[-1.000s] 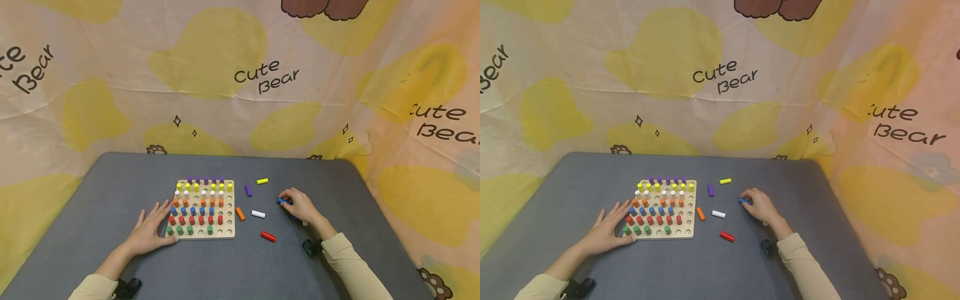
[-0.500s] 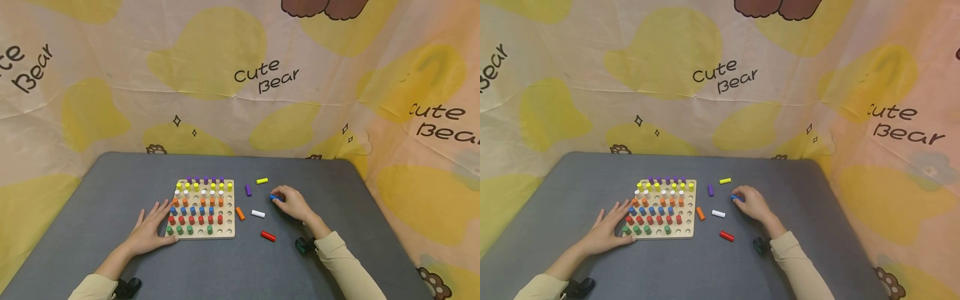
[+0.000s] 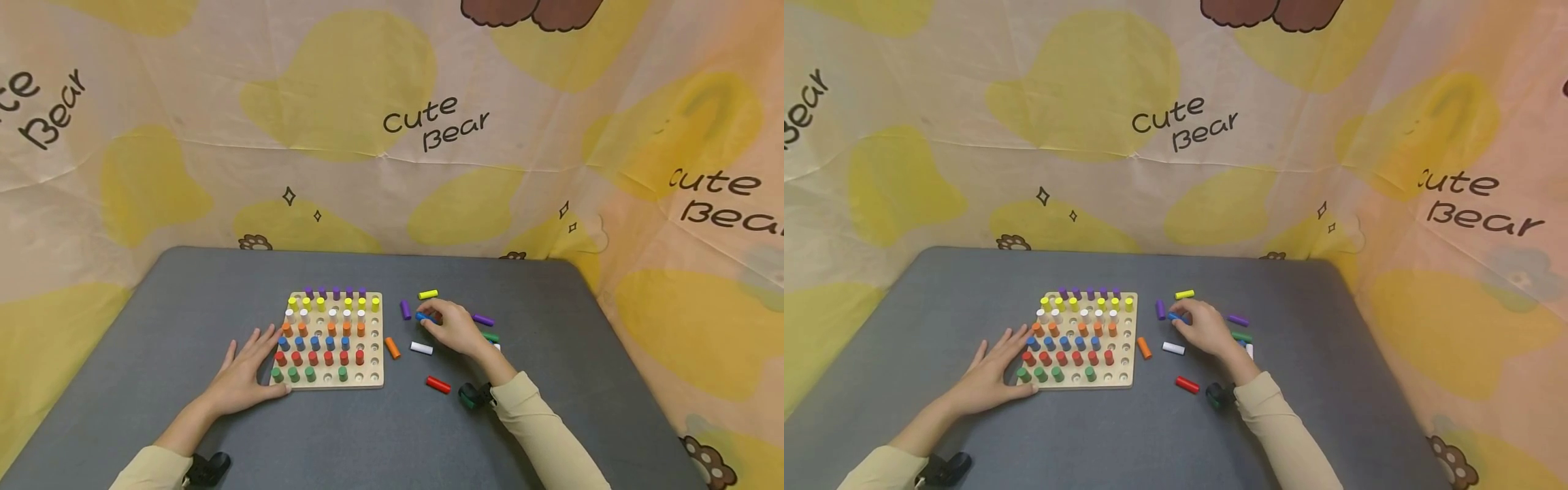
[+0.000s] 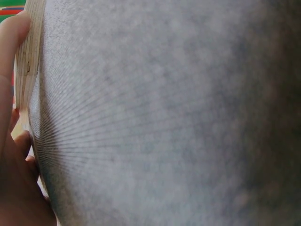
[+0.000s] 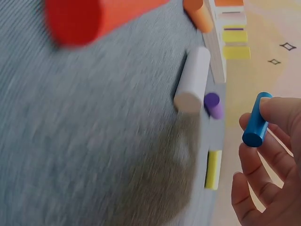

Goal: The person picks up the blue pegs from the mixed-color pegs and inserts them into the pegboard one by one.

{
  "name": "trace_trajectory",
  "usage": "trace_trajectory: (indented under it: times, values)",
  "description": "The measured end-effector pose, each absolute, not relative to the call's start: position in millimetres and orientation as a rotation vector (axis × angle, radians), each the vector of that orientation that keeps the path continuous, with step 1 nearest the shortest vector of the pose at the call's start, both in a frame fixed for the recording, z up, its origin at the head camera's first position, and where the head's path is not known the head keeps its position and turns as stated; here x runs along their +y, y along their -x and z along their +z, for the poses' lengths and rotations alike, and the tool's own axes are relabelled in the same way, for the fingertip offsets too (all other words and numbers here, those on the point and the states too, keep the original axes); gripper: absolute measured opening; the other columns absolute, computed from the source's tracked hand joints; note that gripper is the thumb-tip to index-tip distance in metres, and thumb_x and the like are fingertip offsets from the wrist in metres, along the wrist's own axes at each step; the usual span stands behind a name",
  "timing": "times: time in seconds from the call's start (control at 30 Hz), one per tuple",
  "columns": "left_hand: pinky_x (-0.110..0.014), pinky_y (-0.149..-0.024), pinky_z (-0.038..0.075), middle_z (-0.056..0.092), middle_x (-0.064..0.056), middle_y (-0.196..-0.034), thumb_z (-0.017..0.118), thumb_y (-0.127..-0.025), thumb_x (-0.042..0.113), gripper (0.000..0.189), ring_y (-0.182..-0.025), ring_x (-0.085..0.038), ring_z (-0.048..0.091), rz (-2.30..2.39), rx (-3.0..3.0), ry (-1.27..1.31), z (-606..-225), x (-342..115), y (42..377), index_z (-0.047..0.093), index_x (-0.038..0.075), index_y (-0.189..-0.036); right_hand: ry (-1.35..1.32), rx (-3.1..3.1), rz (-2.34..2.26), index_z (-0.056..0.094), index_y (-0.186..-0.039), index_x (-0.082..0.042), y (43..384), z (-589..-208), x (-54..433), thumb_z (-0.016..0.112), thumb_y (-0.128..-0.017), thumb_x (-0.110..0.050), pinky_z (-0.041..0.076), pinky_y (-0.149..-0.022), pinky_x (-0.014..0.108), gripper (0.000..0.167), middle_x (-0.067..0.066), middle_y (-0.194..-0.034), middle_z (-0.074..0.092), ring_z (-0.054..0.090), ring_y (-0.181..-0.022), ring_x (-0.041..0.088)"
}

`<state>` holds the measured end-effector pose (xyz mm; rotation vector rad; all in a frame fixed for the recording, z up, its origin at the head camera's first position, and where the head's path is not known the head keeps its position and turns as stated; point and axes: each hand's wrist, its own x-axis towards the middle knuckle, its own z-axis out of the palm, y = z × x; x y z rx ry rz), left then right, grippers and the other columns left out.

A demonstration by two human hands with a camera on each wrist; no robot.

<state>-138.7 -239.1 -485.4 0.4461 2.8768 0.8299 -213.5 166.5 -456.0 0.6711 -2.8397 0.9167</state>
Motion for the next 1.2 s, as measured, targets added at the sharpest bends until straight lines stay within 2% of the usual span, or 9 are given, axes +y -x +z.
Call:
trace_trajectory:
  times: [0.37,0.93,1.2]
  values:
    - [-0.063,-0.104,-0.008,0.018,-0.016,-0.152,0.070,-0.067,0.062,0.105,-0.139,-0.042,0.009,0.841,2.873,-0.456,-485,-239,140,0.022,0.015,-0.148,-0.726,-2.834,1.065,0.064,-0.107,-0.014,211,-453,140,0.065,-0.085,-0.014,0.050,-0.066,0.025,0.022,-0.004,-0.091,0.066,0.059,-0.077,0.008]
    - [-0.064,-0.104,-0.007,0.018,-0.016,-0.152,0.070,-0.066,0.063,0.105,-0.139,-0.042,0.009,0.830,2.874,-0.446,-485,-239,140,0.023,0.015,-0.148,-0.858,-2.831,1.197,0.057,-0.103,-0.012,200,-454,101,0.064,-0.085,-0.009,0.050,-0.068,0.019,0.019,0.001,-0.096,0.064,0.064,-0.082,0.009]
    - [-0.064,-0.104,-0.007,0.019,-0.016,-0.152,0.070,-0.066,0.063,0.106,-0.139,-0.042,0.010,0.823,2.882,-0.446,-487,-240,140,0.023,0.015,-0.148,-0.909,-2.843,1.254,0.057,-0.102,-0.011,198,-455,88,0.063,-0.086,-0.009,0.050,-0.064,0.017,0.017,0.000,-0.095,0.065,0.065,-0.081,0.008]
